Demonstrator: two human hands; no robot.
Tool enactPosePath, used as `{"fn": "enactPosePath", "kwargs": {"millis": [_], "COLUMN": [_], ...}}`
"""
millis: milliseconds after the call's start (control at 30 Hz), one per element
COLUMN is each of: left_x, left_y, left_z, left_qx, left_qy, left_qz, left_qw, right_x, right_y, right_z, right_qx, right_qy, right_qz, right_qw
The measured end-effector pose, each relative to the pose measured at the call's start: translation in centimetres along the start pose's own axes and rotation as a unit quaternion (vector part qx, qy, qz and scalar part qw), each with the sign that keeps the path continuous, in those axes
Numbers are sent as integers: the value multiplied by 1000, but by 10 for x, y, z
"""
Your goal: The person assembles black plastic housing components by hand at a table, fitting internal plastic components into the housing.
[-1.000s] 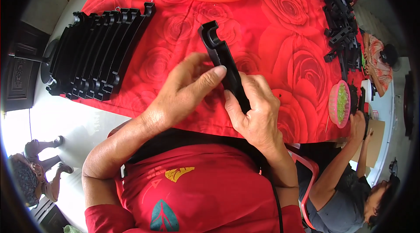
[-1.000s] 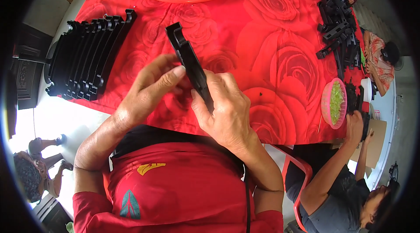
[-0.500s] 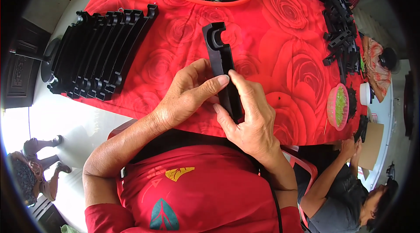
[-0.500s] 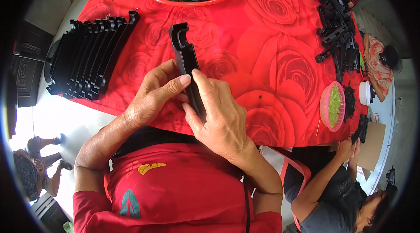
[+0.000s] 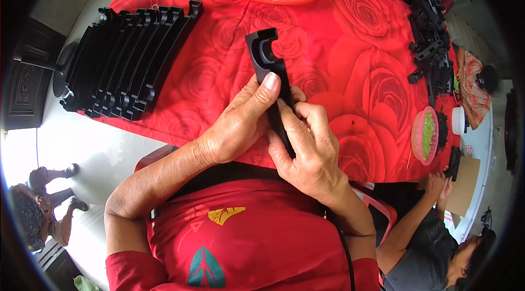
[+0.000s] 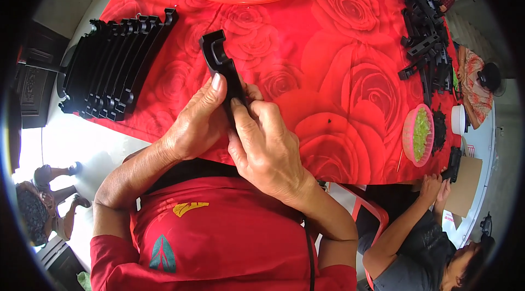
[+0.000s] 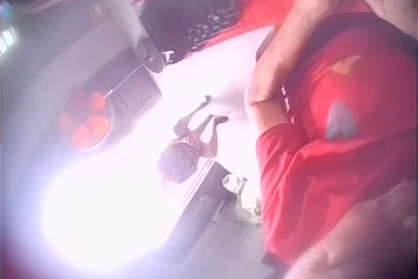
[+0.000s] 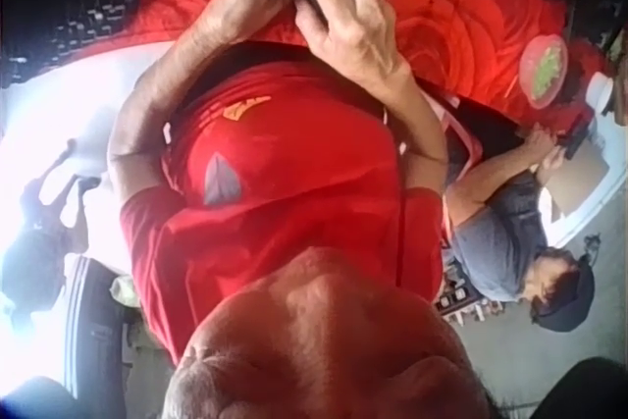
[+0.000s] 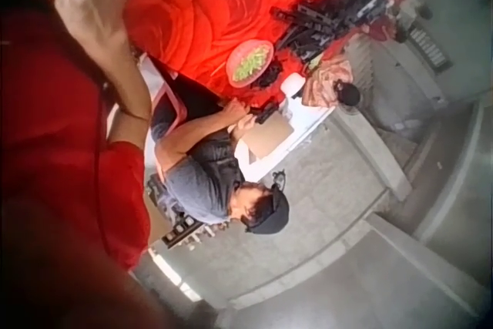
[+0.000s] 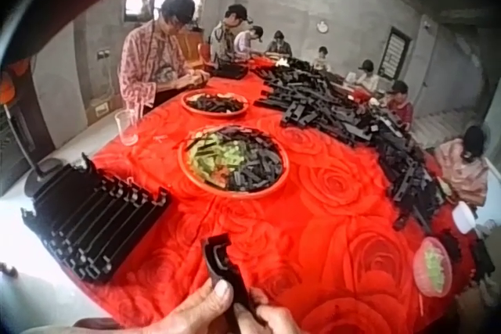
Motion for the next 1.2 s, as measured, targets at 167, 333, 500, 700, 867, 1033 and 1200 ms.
{"fn": "enactPosePath", "kwargs": {"millis": [167,333,500,700,867,1033,1200], "left_x": [-6,-14,11,27,23,36,38], "left_y": [-3,-6,5,6,22,26,32], "left_z": [-5,-22,-2,13,7,5,3], "left_qx": [-48,-46,-195,-220,-265,-268,-203], "left_qy": [-162,-150,-156,-130,-196,-346,-379], "left_qz": [-57,-85,-20,25,-28,-51,-88], "left_qw": [984,984,968,967,944,898,898], "right_x": [-1,-23,-39,-17,-14,-24,-20], "right_y": [-5,-4,-5,-12,-6,-1,3], "right_z": [-8,-4,-53,-68,-74,-64,-60], "right_qx": [6,-47,104,139,147,132,123], "right_qy": [-22,-89,-220,-407,-423,-400,-406], "right_qz": [29,14,-74,-25,-27,-60,-64], "right_qw": [999,995,967,903,893,905,904]}}
Point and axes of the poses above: each hand's wrist, its own y-axis away from the middle knuckle, its own x-axis out of the palm, z = x × y, the point moved 10 cm from there along -y, towards the middle knuckle, and after that the axes turned 15 degrees about z, right-handed, at the moved point
